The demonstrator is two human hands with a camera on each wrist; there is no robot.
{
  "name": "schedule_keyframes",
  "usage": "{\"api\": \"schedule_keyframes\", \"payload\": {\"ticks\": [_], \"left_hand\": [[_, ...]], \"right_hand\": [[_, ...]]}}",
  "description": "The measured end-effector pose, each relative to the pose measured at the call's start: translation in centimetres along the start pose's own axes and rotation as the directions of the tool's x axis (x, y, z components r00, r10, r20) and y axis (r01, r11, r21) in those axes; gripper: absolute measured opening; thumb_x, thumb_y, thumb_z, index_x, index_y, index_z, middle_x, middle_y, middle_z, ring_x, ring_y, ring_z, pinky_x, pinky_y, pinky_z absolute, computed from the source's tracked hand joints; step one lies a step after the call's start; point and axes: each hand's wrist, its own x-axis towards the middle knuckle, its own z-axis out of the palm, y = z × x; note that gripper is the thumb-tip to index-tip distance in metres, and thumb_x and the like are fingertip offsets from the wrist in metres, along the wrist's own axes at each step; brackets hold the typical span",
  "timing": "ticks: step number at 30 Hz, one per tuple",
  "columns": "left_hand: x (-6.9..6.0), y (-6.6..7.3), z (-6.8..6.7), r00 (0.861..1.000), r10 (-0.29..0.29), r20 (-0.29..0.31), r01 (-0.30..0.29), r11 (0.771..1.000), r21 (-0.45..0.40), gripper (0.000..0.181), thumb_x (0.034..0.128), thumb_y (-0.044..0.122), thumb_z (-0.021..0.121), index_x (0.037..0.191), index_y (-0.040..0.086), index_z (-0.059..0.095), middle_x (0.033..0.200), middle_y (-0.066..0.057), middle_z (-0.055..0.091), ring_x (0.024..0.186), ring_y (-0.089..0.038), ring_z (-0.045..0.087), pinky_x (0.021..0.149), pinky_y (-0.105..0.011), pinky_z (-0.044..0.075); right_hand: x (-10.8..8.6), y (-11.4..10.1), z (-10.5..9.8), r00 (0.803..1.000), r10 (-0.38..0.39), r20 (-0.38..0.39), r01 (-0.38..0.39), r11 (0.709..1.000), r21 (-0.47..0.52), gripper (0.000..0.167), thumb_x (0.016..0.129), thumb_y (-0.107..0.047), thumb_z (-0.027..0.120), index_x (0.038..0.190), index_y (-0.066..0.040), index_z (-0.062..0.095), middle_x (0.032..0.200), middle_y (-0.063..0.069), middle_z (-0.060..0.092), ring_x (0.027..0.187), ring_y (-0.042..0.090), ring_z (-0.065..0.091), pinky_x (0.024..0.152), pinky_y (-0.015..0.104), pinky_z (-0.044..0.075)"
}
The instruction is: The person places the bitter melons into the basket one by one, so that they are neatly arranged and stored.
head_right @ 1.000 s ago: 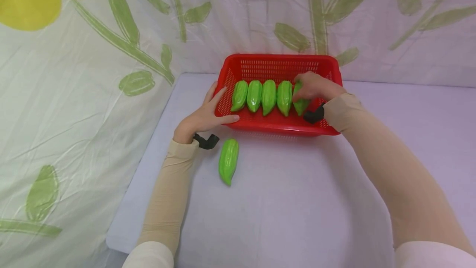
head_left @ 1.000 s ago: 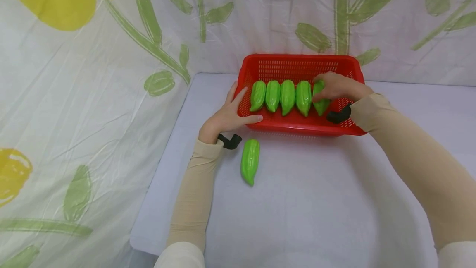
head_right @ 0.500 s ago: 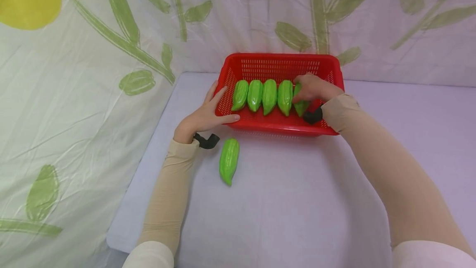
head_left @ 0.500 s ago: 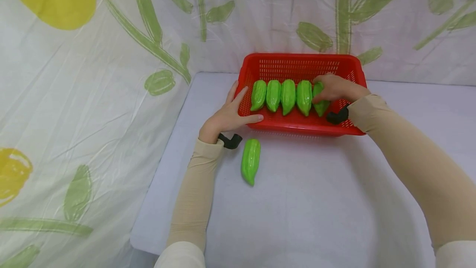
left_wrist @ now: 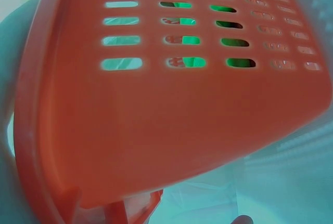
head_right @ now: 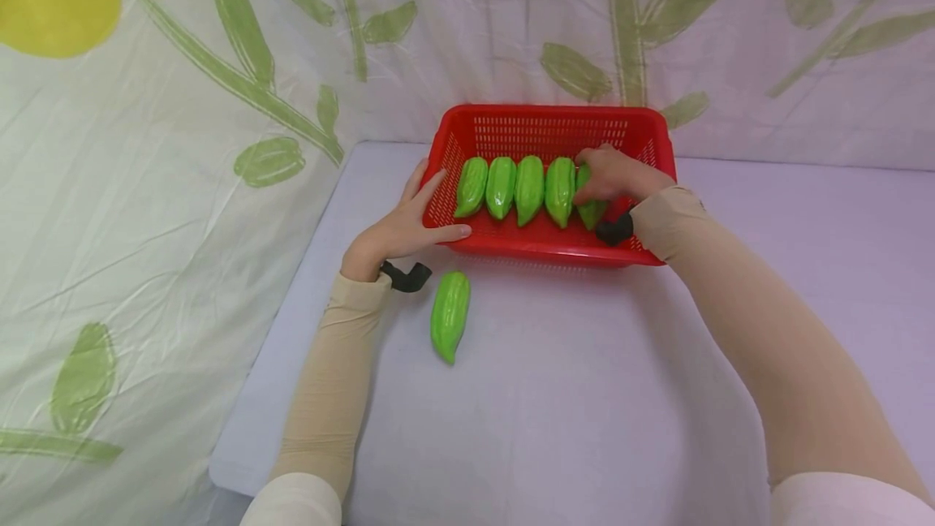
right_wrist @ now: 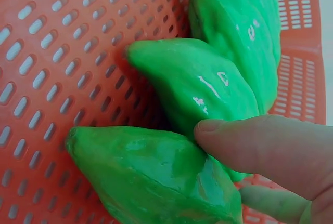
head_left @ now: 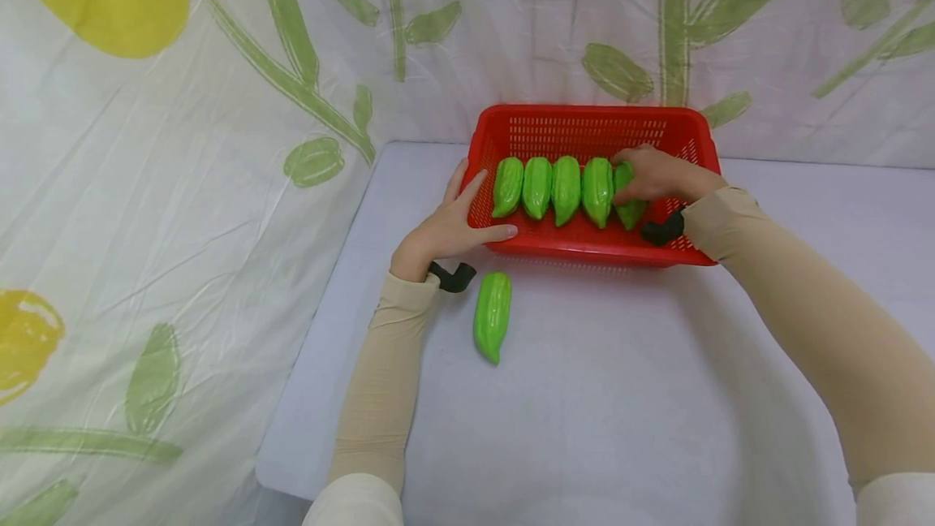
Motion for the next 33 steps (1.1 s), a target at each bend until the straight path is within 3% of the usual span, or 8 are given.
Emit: {"api": "schedule_keyframes", "payload": {"ticks": [13,23,33], "left_hand": [[-0.11,0.21,-0.04,1.000,-0.018,0.007,0.018,1.000,-0.006,0.111,0.0864,0.063,0.073,0.169,0.027,0.009,0.173,0.013,-0.018,0.161,-0.027,0.010,0.121,-0.057,0.036],[-0.16,0.17,-0.07,1.000,-0.020,0.008,0.020,1.000,-0.005,0.111,0.0865,0.063,0.073,0.169,0.027,0.008,0.173,0.013,-0.019,0.161,-0.028,0.011,0.121,-0.057,0.036],[-0.14,0.23,-0.06,1.000,-0.020,0.010,0.020,1.000,-0.005,0.111,0.0866,0.063,0.073,0.169,0.026,0.008,0.173,0.013,-0.019,0.161,-0.027,0.009,0.122,-0.057,0.034]], "right_hand": [[-0.19,-0.10,-0.09,1.000,0.000,0.001,0.000,1.000,0.000,0.081,0.092,-0.028,0.074,0.155,0.005,0.033,0.145,0.035,0.043,0.130,0.045,0.040,0.113,0.064,0.039],[-0.19,-0.11,-0.21,1.000,0.012,-0.011,-0.012,1.000,-0.027,0.090,0.092,-0.031,0.075,0.159,0.006,0.027,0.153,0.037,0.039,0.142,0.049,0.032,0.119,0.066,0.031],[-0.52,-0.47,-0.11,1.000,-0.005,-0.003,0.005,1.000,0.005,0.088,0.093,-0.028,0.073,0.159,0.006,0.027,0.153,0.038,0.035,0.143,0.051,0.030,0.118,0.068,0.031]]}}
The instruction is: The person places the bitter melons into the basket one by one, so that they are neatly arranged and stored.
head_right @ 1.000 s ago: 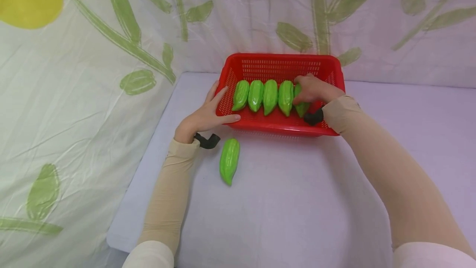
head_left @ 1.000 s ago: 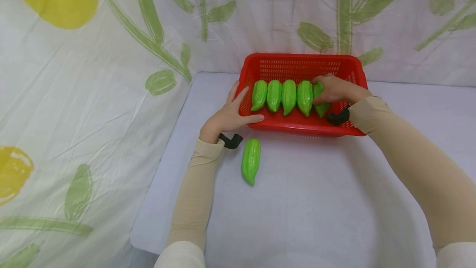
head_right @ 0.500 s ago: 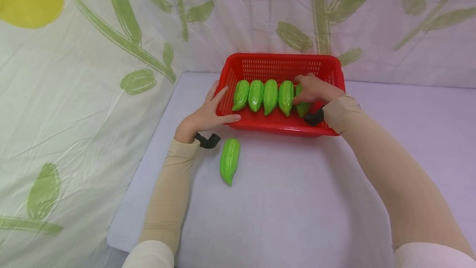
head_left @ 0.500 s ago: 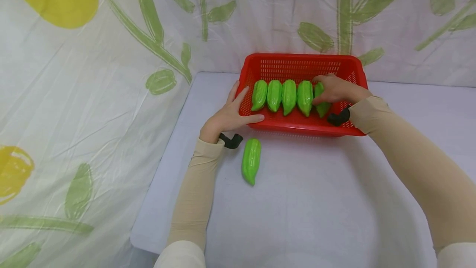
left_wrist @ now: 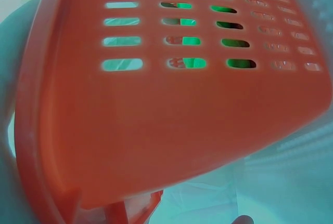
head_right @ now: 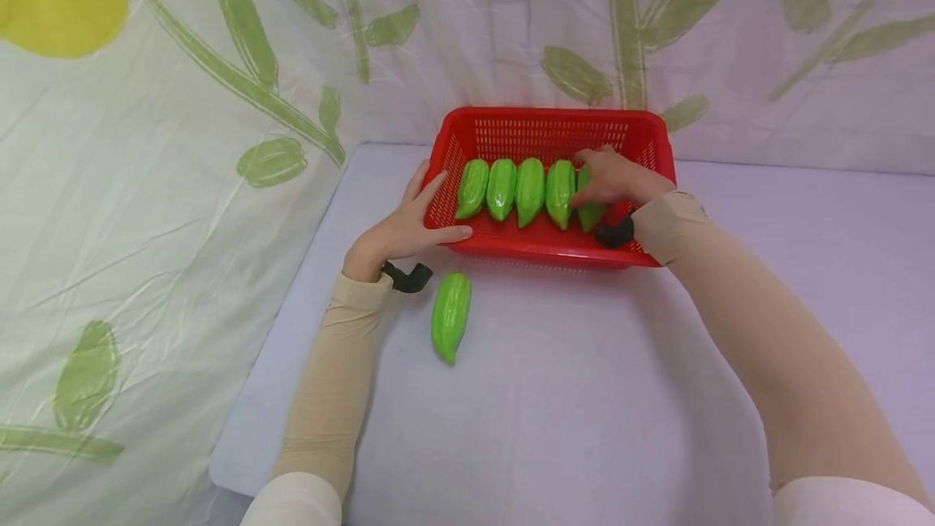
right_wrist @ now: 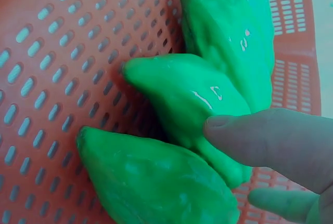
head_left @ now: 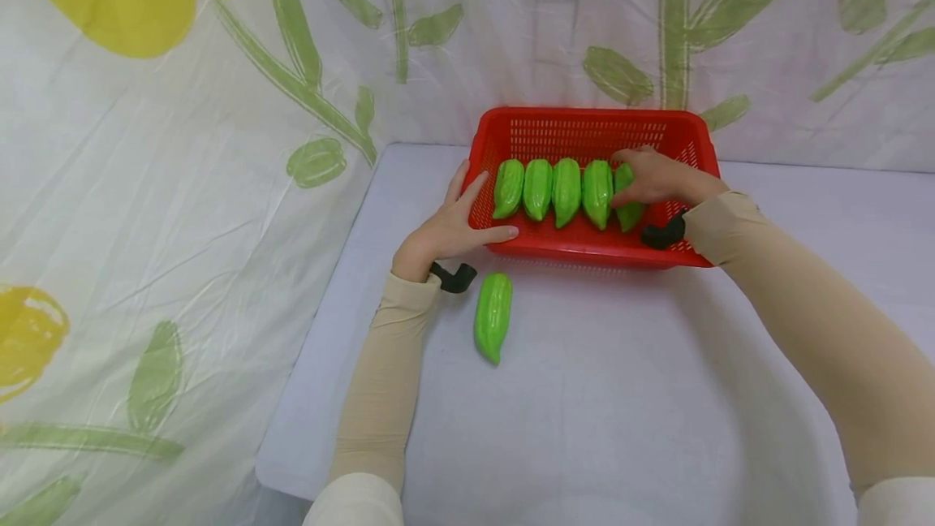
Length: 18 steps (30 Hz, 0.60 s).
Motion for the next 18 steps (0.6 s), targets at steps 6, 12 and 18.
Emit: {"api": "schedule_keyframes", "payload": {"ticks": [6,12,18], "left_hand": [[-0.1,0.0,0.0,1.000,0.005,-0.003,-0.005,1.000,-0.001,0.111,0.0866,0.063,0.073,0.169,0.026,0.009,0.173,0.012,-0.018,0.161,-0.027,0.009,0.122,-0.057,0.035],[-0.1,0.1,0.0,1.000,0.010,-0.006,-0.010,1.000,-0.002,0.111,0.0863,0.062,0.073,0.169,0.026,0.009,0.173,0.012,-0.018,0.161,-0.027,0.008,0.122,-0.057,0.034],[-0.1,0.1,-0.1,1.000,0.010,-0.004,-0.010,1.000,-0.002,0.111,0.0869,0.062,0.073,0.169,0.025,0.009,0.173,0.012,-0.019,0.161,-0.027,0.009,0.122,-0.057,0.034]], "right_hand": [[-0.1,0.0,-0.1,1.000,0.006,-0.011,-0.006,1.000,-0.023,0.090,0.093,-0.031,0.074,0.159,0.007,0.026,0.155,0.038,0.035,0.146,0.052,0.026,0.119,0.067,0.030],[-0.6,-0.1,-0.8,0.998,-0.001,-0.058,-0.002,0.998,-0.060,0.090,0.093,-0.033,0.074,0.159,0.008,0.027,0.155,0.037,0.038,0.146,0.053,0.026,0.118,0.068,0.032],[-1.8,-1.7,-2.1,0.995,-0.017,-0.102,0.010,0.997,-0.070,0.091,0.096,-0.036,0.071,0.162,0.006,0.023,0.161,0.037,0.029,0.150,0.053,0.022,0.119,0.069,0.030]]}}
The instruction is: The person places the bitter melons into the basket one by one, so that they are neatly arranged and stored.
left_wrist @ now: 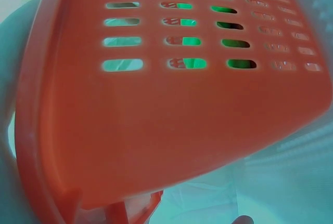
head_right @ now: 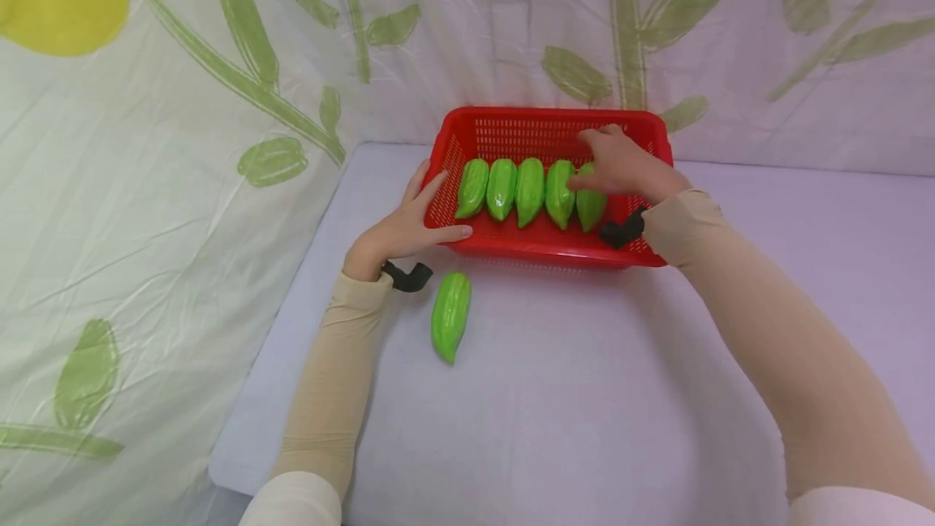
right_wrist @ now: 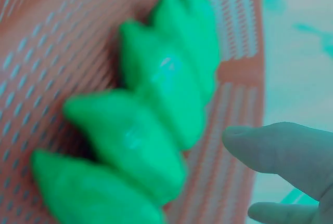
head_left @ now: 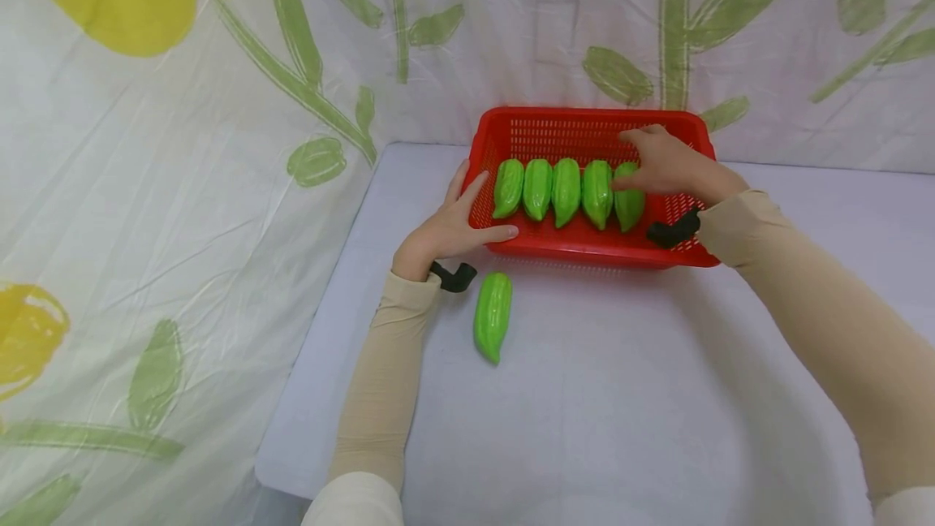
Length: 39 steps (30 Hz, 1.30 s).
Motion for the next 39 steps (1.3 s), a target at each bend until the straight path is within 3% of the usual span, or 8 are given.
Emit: {"api": "schedule_keyframes", "payload": {"ticks": [12,18,23,30,35,39], "left_hand": [[0.1,-0.4,-0.1,1.000,0.003,-0.005,-0.003,1.000,-0.003,0.112,0.0863,0.063,0.074,0.169,0.024,0.010,0.173,0.011,-0.018,0.161,-0.029,0.010,0.122,-0.057,0.034],[0.2,-0.4,-0.1,1.000,0.006,-0.006,-0.006,1.000,0.003,0.111,0.0866,0.063,0.073,0.169,0.025,0.009,0.173,0.010,-0.018,0.161,-0.028,0.008,0.123,-0.057,0.033],[0.3,-0.6,0.1,1.000,0.017,-0.010,-0.016,1.000,0.015,0.111,0.0871,0.063,0.072,0.169,0.025,0.008,0.173,0.011,-0.019,0.162,-0.026,0.006,0.123,-0.056,0.032],[0.4,-0.6,0.2,1.000,0.022,-0.011,-0.022,1.000,0.004,0.112,0.0867,0.063,0.073,0.169,0.024,0.008,0.173,0.010,-0.018,0.161,-0.027,0.007,0.123,-0.058,0.033],[0.5,-0.6,0.2,1.000,0.016,-0.017,-0.016,1.000,0.003,0.111,0.0865,0.063,0.073,0.169,0.024,0.009,0.174,0.009,-0.017,0.161,-0.027,0.008,0.122,-0.057,0.034],[0.4,-0.5,0.2,1.000,0.012,-0.018,-0.012,1.000,0.001,0.112,0.0862,0.063,0.073,0.169,0.024,0.009,0.174,0.009,-0.017,0.161,-0.028,0.008,0.123,-0.058,0.033]], "right_hand": [[-3.0,-5.2,-0.7,0.997,-0.074,-0.021,0.075,0.995,0.060,0.092,0.098,-0.042,0.069,0.166,-0.004,0.020,0.169,0.029,0.014,0.154,0.049,0.020,0.119,0.070,0.029],[-4.8,-7.5,0.0,0.986,-0.131,-0.106,0.138,0.989,0.058,0.086,0.097,-0.040,0.072,0.162,-0.003,0.030,0.165,0.028,0.025,0.150,0.047,0.028,0.117,0.067,0.035],[-6.8,-9.6,1.4,0.956,-0.187,-0.225,0.206,0.976,0.065,0.077,0.094,-0.033,0.077,0.156,-0.003,0.043,0.156,0.025,0.039,0.141,0.043,0.040,0.112,0.062,0.044],[-8.7,-11.5,4.3,0.888,-0.279,-0.364,0.309,0.951,0.024,0.070,0.090,-0.027,0.082,0.149,-0.001,0.053,0.150,0.026,0.047,0.136,0.045,0.046,0.105,0.062,0.050],[-9.7,-12.4,6.5,0.856,-0.308,-0.416,0.337,0.941,-0.004,0.069,0.089,-0.028,0.083,0.147,-0.003,0.056,0.150,0.024,0.048,0.136,0.044,0.047,0.096,0.059,0.058],[-10.5,-13.0,8.1,0.846,-0.324,-0.423,0.361,0.933,0.009,0.068,0.088,-0.027,0.084,0.146,-0.005,0.057,0.149,0.021,0.048,0.134,0.038,0.048,0.094,0.054,0.059]]}}
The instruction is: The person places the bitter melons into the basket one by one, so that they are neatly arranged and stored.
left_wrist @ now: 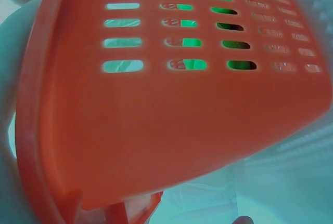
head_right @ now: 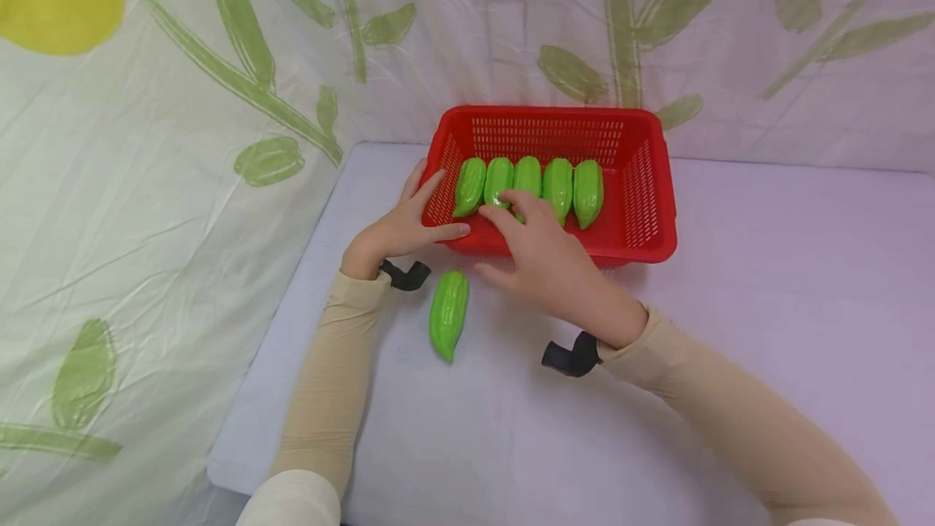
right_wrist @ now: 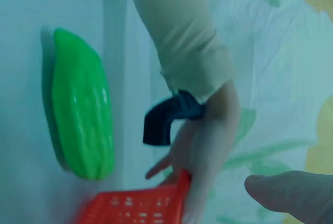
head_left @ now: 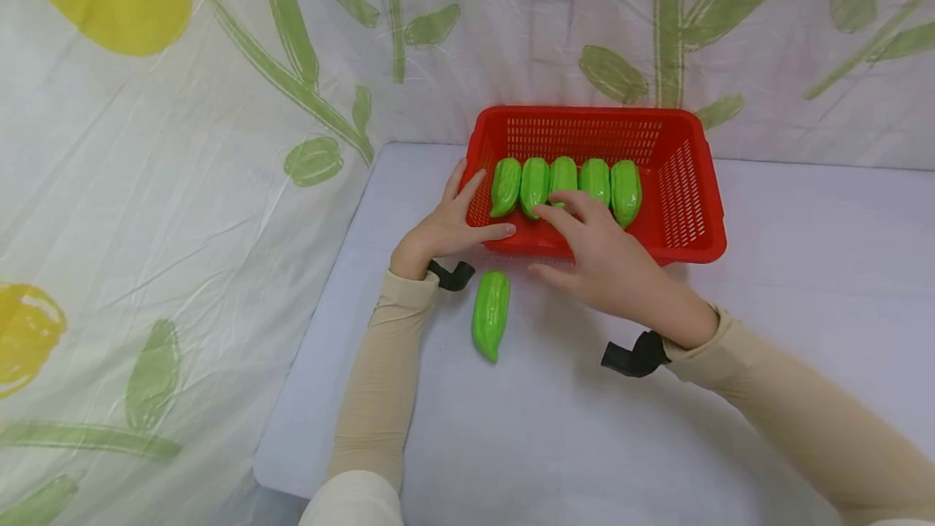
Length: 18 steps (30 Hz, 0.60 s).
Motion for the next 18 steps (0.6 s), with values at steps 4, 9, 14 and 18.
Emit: {"api": "schedule_keyframes", "payload": {"ticks": [4,9,14,18], "left_hand": [[0.0,0.0,0.0,1.000,0.002,0.004,-0.002,1.000,0.003,0.112,0.0861,0.063,0.073,0.169,0.025,0.008,0.174,0.009,-0.018,0.161,-0.028,0.010,0.123,-0.058,0.032],[0.0,-0.1,0.0,1.000,0.008,0.006,-0.008,1.000,0.014,0.112,0.0863,0.065,0.072,0.169,0.026,0.007,0.173,0.010,-0.018,0.161,-0.029,0.010,0.123,-0.058,0.033],[0.0,-0.1,0.0,1.000,0.015,0.002,-0.015,1.000,0.007,0.111,0.0866,0.063,0.073,0.169,0.025,0.008,0.174,0.008,-0.017,0.161,-0.028,0.010,0.124,-0.058,0.031],[0.0,-0.1,0.0,1.000,0.018,0.001,-0.018,1.000,0.008,0.111,0.0867,0.062,0.073,0.169,0.025,0.008,0.174,0.008,-0.017,0.161,-0.028,0.009,0.124,-0.058,0.031]], "right_hand": [[-0.8,-0.8,0.9,0.999,0.018,0.034,-0.020,0.999,0.047,0.068,0.088,-0.027,0.085,0.147,-0.007,0.057,0.150,0.018,0.046,0.136,0.035,0.047,0.097,0.053,0.058],[-1.7,-1.6,2.2,0.998,0.015,0.054,-0.019,0.997,0.074,0.070,0.087,-0.030,0.086,0.147,-0.010,0.056,0.150,0.015,0.046,0.136,0.033,0.046,0.094,0.049,0.060],[-2.3,-2.0,4.2,0.998,0.010,0.063,-0.016,0.995,0.097,0.070,0.086,-0.030,0.086,0.147,-0.011,0.057,0.148,0.012,0.048,0.134,0.030,0.049,0.092,0.046,0.061],[-2.4,-2.3,5.9,0.997,0.034,0.075,-0.043,0.991,0.125,0.071,0.085,-0.030,0.087,0.145,-0.008,0.058,0.147,0.013,0.050,0.133,0.031,0.052,0.091,0.046,0.061]]}}
